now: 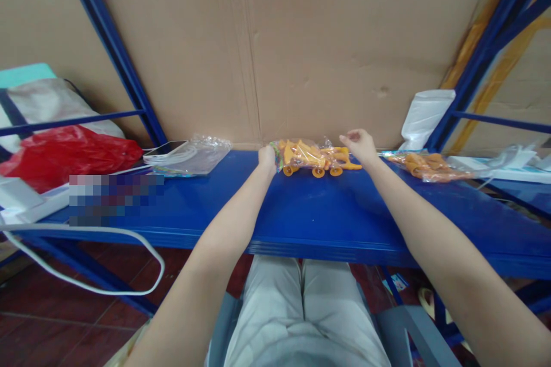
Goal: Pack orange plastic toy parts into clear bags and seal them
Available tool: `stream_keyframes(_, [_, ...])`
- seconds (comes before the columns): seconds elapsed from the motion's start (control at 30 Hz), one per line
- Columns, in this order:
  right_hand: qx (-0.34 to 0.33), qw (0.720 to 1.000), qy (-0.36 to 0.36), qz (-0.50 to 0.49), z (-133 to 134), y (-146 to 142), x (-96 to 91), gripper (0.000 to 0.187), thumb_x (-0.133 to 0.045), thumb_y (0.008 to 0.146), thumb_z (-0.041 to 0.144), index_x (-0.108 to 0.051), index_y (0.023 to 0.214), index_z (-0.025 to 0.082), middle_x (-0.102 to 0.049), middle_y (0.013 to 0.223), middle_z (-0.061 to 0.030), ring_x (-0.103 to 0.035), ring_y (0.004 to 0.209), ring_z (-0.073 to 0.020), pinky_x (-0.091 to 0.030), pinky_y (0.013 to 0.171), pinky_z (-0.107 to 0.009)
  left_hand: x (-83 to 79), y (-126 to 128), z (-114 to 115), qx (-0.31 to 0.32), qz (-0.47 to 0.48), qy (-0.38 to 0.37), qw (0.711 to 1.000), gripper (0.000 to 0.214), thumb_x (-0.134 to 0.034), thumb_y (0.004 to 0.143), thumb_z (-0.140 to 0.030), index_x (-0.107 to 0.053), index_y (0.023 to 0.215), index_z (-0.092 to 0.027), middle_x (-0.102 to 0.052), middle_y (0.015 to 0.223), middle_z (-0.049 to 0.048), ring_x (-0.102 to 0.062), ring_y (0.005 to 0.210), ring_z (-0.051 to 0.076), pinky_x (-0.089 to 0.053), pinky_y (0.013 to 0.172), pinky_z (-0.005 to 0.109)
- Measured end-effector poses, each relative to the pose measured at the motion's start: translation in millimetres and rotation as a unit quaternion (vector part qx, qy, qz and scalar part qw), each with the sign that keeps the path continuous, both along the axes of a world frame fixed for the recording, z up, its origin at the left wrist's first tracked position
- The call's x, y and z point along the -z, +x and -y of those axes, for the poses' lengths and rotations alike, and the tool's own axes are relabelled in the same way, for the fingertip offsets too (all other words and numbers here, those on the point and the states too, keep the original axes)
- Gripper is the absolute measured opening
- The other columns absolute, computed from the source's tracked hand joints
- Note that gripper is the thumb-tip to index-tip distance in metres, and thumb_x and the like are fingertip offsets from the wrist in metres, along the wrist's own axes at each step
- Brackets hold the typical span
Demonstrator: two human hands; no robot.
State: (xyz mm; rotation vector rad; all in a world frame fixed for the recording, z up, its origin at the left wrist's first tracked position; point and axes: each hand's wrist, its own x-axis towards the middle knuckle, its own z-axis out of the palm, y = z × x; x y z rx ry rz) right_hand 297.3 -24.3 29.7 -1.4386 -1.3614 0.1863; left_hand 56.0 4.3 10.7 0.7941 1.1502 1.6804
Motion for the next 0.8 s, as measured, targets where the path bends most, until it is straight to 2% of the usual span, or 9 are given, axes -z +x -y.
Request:
stream_keyframes(0.1, [-0.074, 0.991, 0.060, 0.092, 9, -20, -1.5, 0.039, -0.060, 0.081, 0.040, -0.059, 0.107, 0.012, -0.064, 0.107, -0.0135, -0.060, 0.094, -0.0204, -0.046, 0.085, -0.033, -7.1, 1, 8, -0.010, 0.062, 0.007, 0.998, 0.020, -0.043, 0.066, -0.005, -0.058, 0.076, -0.015, -0.064, 0.068, 0.0053, -0.069, 0.079, 0.021, -0.056, 0.067, 0.029])
stream_keyframes(0.17, [-0.110, 0.970, 0.096, 0.194, 20, -36, -1.6, 0.046, -0.059, 0.081, 0.047, -0.059, 0.112, 0.013, -0.062, 0.114, -0.0145, -0.058, 0.103, -0.0232, -0.044, 0.089, -0.035, -12.3, 2, 13, -0.026, 0.057, 0.004, 0.998, 0.018, -0.042, 0.069, -0.005, -0.056, 0.074, -0.015, -0.066, 0.074, 0.0060, -0.069, 0.081, 0.020, -0.055, 0.067, 0.027])
stream_keyframes(0.27, [-0.128, 0.923, 0.113, 0.345, 38, -55, 1.7, 0.059, -0.054, 0.081, 0.061, -0.058, 0.121, 0.018, -0.060, 0.123, -0.0151, -0.053, 0.114, -0.0307, -0.041, 0.091, -0.043, -19.3, 5, 22, -0.034, 0.075, 0.027, 0.996, 0.017, -0.041, 0.075, -0.006, -0.052, 0.071, -0.018, -0.067, 0.079, 0.0048, -0.069, 0.081, 0.016, -0.054, 0.069, 0.024])
stream_keyframes(0.37, [-0.105, 0.896, 0.123, 0.413, 46, -62, 6.6, 0.067, -0.054, 0.081, 0.062, -0.053, 0.131, 0.017, -0.059, 0.126, -0.0168, -0.053, 0.114, -0.0353, -0.041, 0.090, -0.048, -24.4, 8, 33, 0.019, 0.111, 0.076, 0.991, 0.017, -0.043, 0.080, -0.008, -0.052, 0.070, -0.019, -0.065, 0.072, 0.0015, -0.068, 0.075, 0.014, -0.054, 0.073, 0.024])
stream_keyframes(0.5, [-0.069, 0.917, 0.132, 0.371, 40, -57, 9.9, 0.053, -0.048, 0.090, 0.043, -0.049, 0.135, 0.016, -0.061, 0.123, -0.0164, -0.058, 0.109, -0.0327, -0.046, 0.087, -0.047, -29.2, 12, 46, 0.091, 0.099, 0.101, 0.986, 0.012, -0.053, 0.081, -0.010, -0.052, 0.073, -0.019, -0.063, 0.066, -0.0009, -0.066, 0.065, 0.012, -0.054, 0.073, 0.025])
stream_keyframes(0.6, [-0.074, 0.937, 0.156, 0.305, 30, -50, 10.0, 0.044, -0.044, 0.091, 0.029, -0.052, 0.133, 0.019, -0.061, 0.123, -0.0141, -0.060, 0.107, -0.0291, -0.049, 0.088, -0.045, -30.8, 13, 50, 0.118, 0.074, 0.123, 0.983, 0.013, -0.059, 0.081, -0.012, -0.051, 0.072, -0.018, -0.064, 0.069, -0.0007, -0.067, 0.067, 0.011, -0.054, 0.074, 0.025])
stream_keyframes(0.67, [-0.093, 0.942, 0.180, 0.269, 25, -47, 10.0, 0.043, -0.044, 0.089, 0.023, -0.054, 0.131, 0.019, -0.061, 0.122, -0.0127, -0.060, 0.107, -0.0271, -0.048, 0.091, -0.045, -30.6, 14, 50, 0.126, 0.048, 0.144, 0.980, 0.015, -0.062, 0.079, -0.014, -0.052, 0.070, -0.018, -0.064, 0.070, -0.0010, -0.067, 0.072, 0.011, -0.054, 0.077, 0.026])
stream_keyframes(0.8, [-0.174, 0.935, 0.213, 0.224, 20, -49, 9.5, 0.046, -0.048, 0.086, 0.020, -0.055, 0.131, 0.021, -0.061, 0.126, -0.0111, -0.058, 0.112, -0.0249, -0.047, 0.096, -0.046, -28.4, 14, 47, 0.148, -0.012, 0.188, 0.971, 0.017, -0.067, 0.075, -0.016, -0.054, 0.065, -0.017, -0.064, 0.073, -0.0011, -0.065, 0.077, 0.012, -0.052, 0.080, 0.027])
